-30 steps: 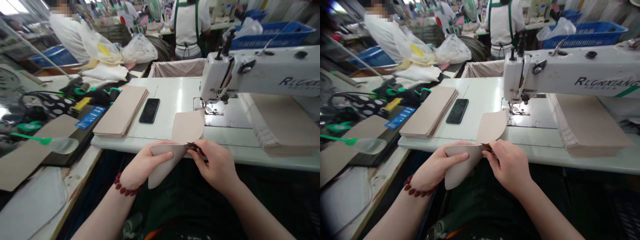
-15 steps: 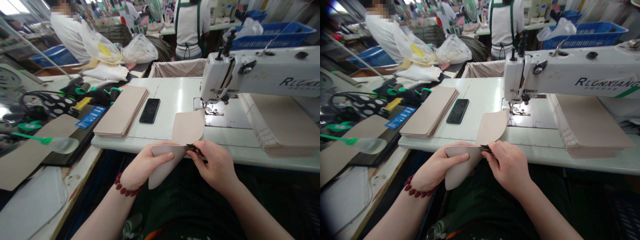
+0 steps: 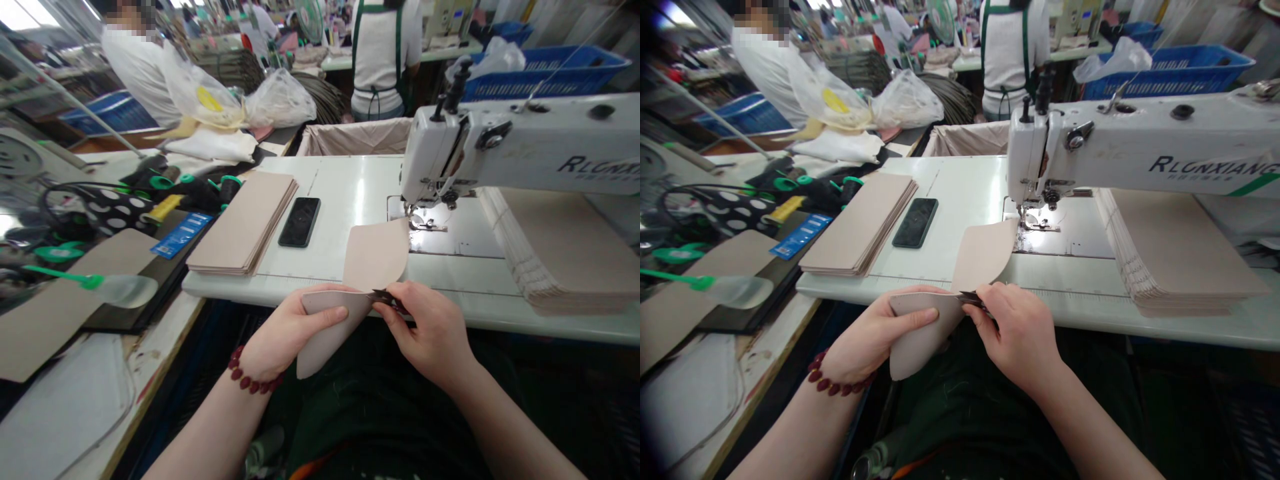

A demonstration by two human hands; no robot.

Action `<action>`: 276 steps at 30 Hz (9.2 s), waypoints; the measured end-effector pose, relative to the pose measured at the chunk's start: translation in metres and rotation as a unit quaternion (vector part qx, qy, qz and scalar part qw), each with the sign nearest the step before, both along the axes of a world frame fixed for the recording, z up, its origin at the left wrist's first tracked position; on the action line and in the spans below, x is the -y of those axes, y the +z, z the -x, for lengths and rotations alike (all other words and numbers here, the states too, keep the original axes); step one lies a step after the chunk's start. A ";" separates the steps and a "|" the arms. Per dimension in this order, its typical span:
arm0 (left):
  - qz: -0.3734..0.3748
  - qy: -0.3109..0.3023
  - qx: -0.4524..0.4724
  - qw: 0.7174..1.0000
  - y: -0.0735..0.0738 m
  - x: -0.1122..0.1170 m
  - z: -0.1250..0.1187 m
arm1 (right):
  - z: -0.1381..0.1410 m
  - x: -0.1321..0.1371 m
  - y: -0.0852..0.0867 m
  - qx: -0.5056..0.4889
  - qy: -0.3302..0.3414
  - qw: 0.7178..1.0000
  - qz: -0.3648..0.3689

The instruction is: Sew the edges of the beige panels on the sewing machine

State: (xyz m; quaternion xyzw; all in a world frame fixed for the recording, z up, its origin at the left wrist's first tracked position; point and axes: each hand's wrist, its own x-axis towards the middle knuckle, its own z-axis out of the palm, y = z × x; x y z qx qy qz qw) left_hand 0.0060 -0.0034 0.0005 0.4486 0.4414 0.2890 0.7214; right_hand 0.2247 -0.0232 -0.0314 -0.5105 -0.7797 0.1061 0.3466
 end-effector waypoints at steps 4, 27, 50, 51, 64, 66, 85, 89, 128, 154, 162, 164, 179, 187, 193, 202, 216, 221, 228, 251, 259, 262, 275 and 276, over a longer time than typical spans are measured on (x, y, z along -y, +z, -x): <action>-0.004 0.000 0.000 1.000 0.001 -0.001 -0.001 | 0.001 0.000 -0.001 -0.003 -0.001 1.000 0.001; -0.017 0.003 -0.017 1.000 0.002 -0.001 -0.003 | -0.002 0.000 0.003 0.030 -0.006 0.999 -0.011; -0.015 0.004 -0.021 1.000 0.001 -0.001 -0.002 | -0.009 -0.003 0.001 0.033 0.012 0.999 -0.014; -0.014 0.003 -0.020 1.000 0.001 -0.001 -0.001 | -0.009 -0.003 0.000 0.041 0.013 0.999 -0.016; -0.016 -0.008 -0.028 0.999 0.003 -0.003 -0.003 | -0.001 -0.004 0.003 0.073 0.022 0.997 -0.027; -0.016 -0.012 -0.027 0.999 0.003 -0.003 -0.003 | -0.001 -0.005 0.003 0.075 0.027 0.996 -0.027; -0.124 -0.018 -0.125 0.984 0.013 -0.006 0.001 | -0.061 0.017 0.001 0.227 -0.015 0.948 0.221; -0.113 -0.031 -0.118 0.986 0.014 -0.005 -0.002 | -0.052 0.012 0.009 0.100 -0.016 0.986 0.135; -0.107 0.007 -0.127 0.986 0.013 -0.012 0.006 | -0.026 0.007 0.015 0.028 0.162 0.940 0.298; -0.468 -0.091 -0.464 0.747 -0.074 0.014 -0.008 | -0.104 0.064 -0.095 0.150 -0.070 0.939 0.302; -0.463 -0.084 -0.445 0.762 -0.084 0.011 -0.014 | -0.088 0.051 -0.076 0.084 -0.053 0.939 0.329; -0.466 -0.078 -0.445 0.761 -0.086 0.010 -0.016 | -0.086 0.050 -0.075 0.081 -0.058 0.939 0.329; -0.484 -0.062 -0.484 0.727 -0.064 0.008 -0.015 | -0.048 0.031 -0.038 -0.028 -0.064 0.965 0.255; -0.234 -0.045 -0.314 0.919 0.041 0.041 0.009 | -0.014 0.018 0.011 -0.173 0.094 0.961 0.195; -0.112 -0.003 -0.191 0.975 0.035 0.046 0.006 | -0.017 0.036 0.039 -0.190 0.099 0.927 0.307; -0.131 -0.218 -0.180 0.950 0.019 0.032 -0.034 | -0.039 0.064 0.028 -0.176 0.065 0.906 0.380; 0.000 -0.235 -0.116 0.965 -0.010 0.024 -0.050 | -0.049 0.084 0.006 0.113 -0.001 0.990 0.081; -0.002 -0.235 -0.118 0.965 -0.008 0.025 -0.050 | -0.044 0.080 0.006 0.107 0.002 0.991 0.085; -0.005 -0.238 -0.132 0.962 -0.008 0.025 -0.049 | -0.043 0.078 0.004 0.097 0.000 0.991 0.088; 0.002 -0.238 -0.142 0.961 -0.009 0.023 -0.050 | -0.053 0.081 0.004 0.042 -0.011 0.984 0.172; -0.012 -0.245 -0.146 0.959 -0.007 0.020 -0.052 | -0.047 0.080 0.002 0.072 -0.004 0.986 0.147; -0.006 -0.245 -0.146 0.958 -0.008 0.021 -0.051 | -0.046 0.079 0.002 0.073 -0.006 0.989 0.128; 0.004 -0.240 -0.151 0.959 -0.008 0.021 -0.051 | -0.056 0.075 0.004 -0.110 -0.052 0.960 0.251; -0.001 -0.241 -0.156 0.958 -0.008 0.022 -0.051 | -0.055 0.074 0.005 -0.125 -0.044 0.956 0.262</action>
